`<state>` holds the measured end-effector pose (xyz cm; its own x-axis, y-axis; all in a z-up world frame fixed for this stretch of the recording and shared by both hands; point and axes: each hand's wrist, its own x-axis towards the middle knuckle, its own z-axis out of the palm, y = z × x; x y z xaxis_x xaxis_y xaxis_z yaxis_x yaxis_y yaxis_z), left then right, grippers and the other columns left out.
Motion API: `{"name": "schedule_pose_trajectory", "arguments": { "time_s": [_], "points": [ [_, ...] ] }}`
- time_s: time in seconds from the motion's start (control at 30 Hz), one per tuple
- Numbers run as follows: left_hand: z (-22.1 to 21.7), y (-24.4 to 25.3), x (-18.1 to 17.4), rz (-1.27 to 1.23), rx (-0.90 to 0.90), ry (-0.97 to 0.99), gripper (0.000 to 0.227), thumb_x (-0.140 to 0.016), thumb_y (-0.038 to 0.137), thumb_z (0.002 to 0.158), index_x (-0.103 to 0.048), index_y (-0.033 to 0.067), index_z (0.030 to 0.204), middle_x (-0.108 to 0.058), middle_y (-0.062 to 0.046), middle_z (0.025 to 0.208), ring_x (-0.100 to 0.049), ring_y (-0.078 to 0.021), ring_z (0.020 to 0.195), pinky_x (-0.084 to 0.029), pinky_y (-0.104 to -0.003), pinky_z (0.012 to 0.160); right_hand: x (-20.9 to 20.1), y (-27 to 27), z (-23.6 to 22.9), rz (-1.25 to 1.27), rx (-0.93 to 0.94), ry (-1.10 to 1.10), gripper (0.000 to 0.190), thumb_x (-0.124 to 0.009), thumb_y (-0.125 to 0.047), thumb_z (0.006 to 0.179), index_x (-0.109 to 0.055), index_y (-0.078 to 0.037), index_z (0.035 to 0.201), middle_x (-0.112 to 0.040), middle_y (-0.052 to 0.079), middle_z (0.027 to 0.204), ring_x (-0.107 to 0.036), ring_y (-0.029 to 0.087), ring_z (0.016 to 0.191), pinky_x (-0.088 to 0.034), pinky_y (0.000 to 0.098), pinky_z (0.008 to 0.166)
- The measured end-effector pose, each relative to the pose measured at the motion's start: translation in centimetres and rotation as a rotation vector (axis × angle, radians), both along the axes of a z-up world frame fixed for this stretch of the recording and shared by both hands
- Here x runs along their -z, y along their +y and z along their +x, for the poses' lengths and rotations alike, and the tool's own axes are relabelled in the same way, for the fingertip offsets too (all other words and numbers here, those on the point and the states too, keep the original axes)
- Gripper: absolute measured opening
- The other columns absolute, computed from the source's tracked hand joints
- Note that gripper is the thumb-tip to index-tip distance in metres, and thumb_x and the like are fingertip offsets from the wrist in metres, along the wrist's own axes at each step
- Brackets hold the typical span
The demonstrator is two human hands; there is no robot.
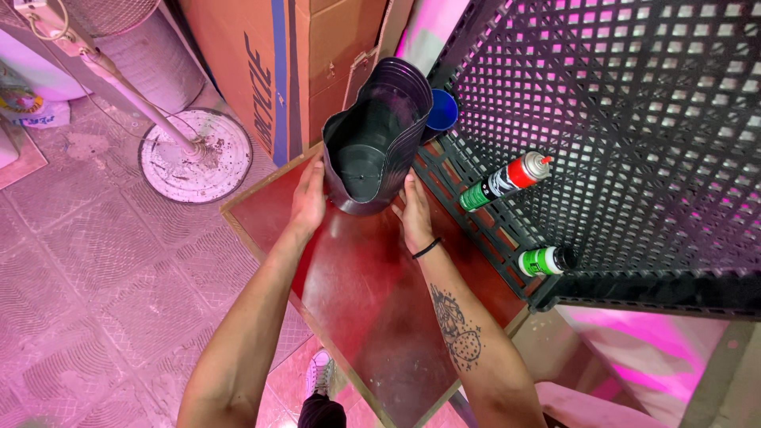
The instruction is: The person moves several white plastic jugs and black plastic pots between a red table and a metal shelving unit. They also move a blue and yellow pressure sprayer. Finally, the person wipes the top shelf with a yellow cloth.
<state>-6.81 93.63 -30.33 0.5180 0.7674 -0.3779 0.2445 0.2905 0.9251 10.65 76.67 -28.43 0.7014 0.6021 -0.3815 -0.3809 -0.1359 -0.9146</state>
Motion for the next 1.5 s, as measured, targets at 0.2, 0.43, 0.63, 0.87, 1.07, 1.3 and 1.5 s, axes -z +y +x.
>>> {"name": "schedule_pose_trajectory", "arguments": {
  "time_s": [0.2,0.43,0.63,0.87,1.07,1.3,1.5],
  "points": [
    [-5.8,-7.2,-5.3,0.178,0.048,-0.046,0.069,-0.032,0.054,0.131,-0.05,0.0188,0.187,-0.044,-0.02,0.192,-0.043,-0.0498,0.175,-0.063,-0.059,0.128,-4.5,-7.6,-4.4,-0.03,-0.114,-0.233,0.082,-0.055,-0.066,0.126,-0.041,-0.02,0.192,-0.032,0.021,0.199,-0.026,0.049,0.184,-0.036,0.073,0.143],
    [-14.3,-17.9,-4.4,0.324,0.066,-0.169,0.073,-0.029,0.05,0.134,-0.048,0.0027,0.186,-0.047,-0.025,0.186,-0.048,-0.0533,0.169,-0.065,-0.062,0.121,-7.5,-21.7,-10.4,-0.01,-0.178,-0.591,0.076,-0.061,-0.053,0.127,-0.045,-0.013,0.19,-0.038,0.026,0.19,-0.031,0.049,0.181,-0.034,0.0648,0.146],
    [-25.2,-31.4,-9.3,0.712,0.229,-0.337,0.073,-0.052,0.036,0.126,-0.044,0.005,0.191,-0.057,-0.028,0.159,-0.057,-0.0465,0.146,-0.056,-0.061,0.123,-11.8,-36.3,-18.7,0.214,-0.322,-0.626,0.106,-0.082,-0.048,0.116,-0.025,-0.005,0.195,-0.022,0.033,0.197,-0.019,0.058,0.182,-0.023,0.0763,0.144],
    [-32.6,-47.9,-11.8,0.648,0.228,-0.502,0.096,-0.081,0.037,0.11,-0.043,0.004,0.191,-0.046,-0.023,0.16,-0.051,-0.039,0.152,-0.051,-0.057,0.134,-15.2,-54.5,-27.5,0.243,-0.246,-0.786,0.115,-0.096,-0.039,0.107,-0.029,-0.01,0.195,-0.034,0.029,0.196,-0.037,0.048,0.179,-0.038,0.0635,0.144],
    [-32.6,-59.2,-15.9,0.778,0.232,-0.566,0.111,-0.083,0.072,0.103,-0.051,0.0053,0.185,-0.051,-0.021,0.172,-0.061,-0.0381,0.152,-0.062,-0.053,0.121,-18.1,-68.1,-31.8,0.308,-0.068,-0.844,0.107,-0.092,-0.039,0.109,-0.034,-0.001,0.191,-0.041,0.032,0.19,-0.044,0.054,0.175,-0.044,0.0653,0.14],
    [-27.7,-70.2,-20.7,0.833,0.379,-0.688,0.124,-0.085,0.086,0.094,-0.052,0.0052,0.182,-0.064,-0.027,0.167,-0.071,-0.0476,0.149,-0.065,-0.057,0.118,-22.0,-82.8,-33.4,0.297,0.189,-0.939,0.104,-0.09,-0.039,0.111,-0.036,-0.001,0.191,-0.045,0.027,0.189,-0.047,0.05,0.175,-0.045,0.0641,0.14],
    [-21.2,-80.6,-27.0,0.833,0.549,-0.925,0.117,-0.095,0.072,0.098,-0.051,0.0078,0.185,-0.067,-0.027,0.167,-0.073,-0.0456,0.149,-0.069,-0.052,0.113,-24.5,-94.3,-31.7,0.331,0.396,-1.106,0.104,-0.085,-0.047,0.117,-0.03,-0.003,0.194,-0.047,0.028,0.189,-0.049,0.049,0.172,-0.044,0.0671,0.139]
  ]
}}
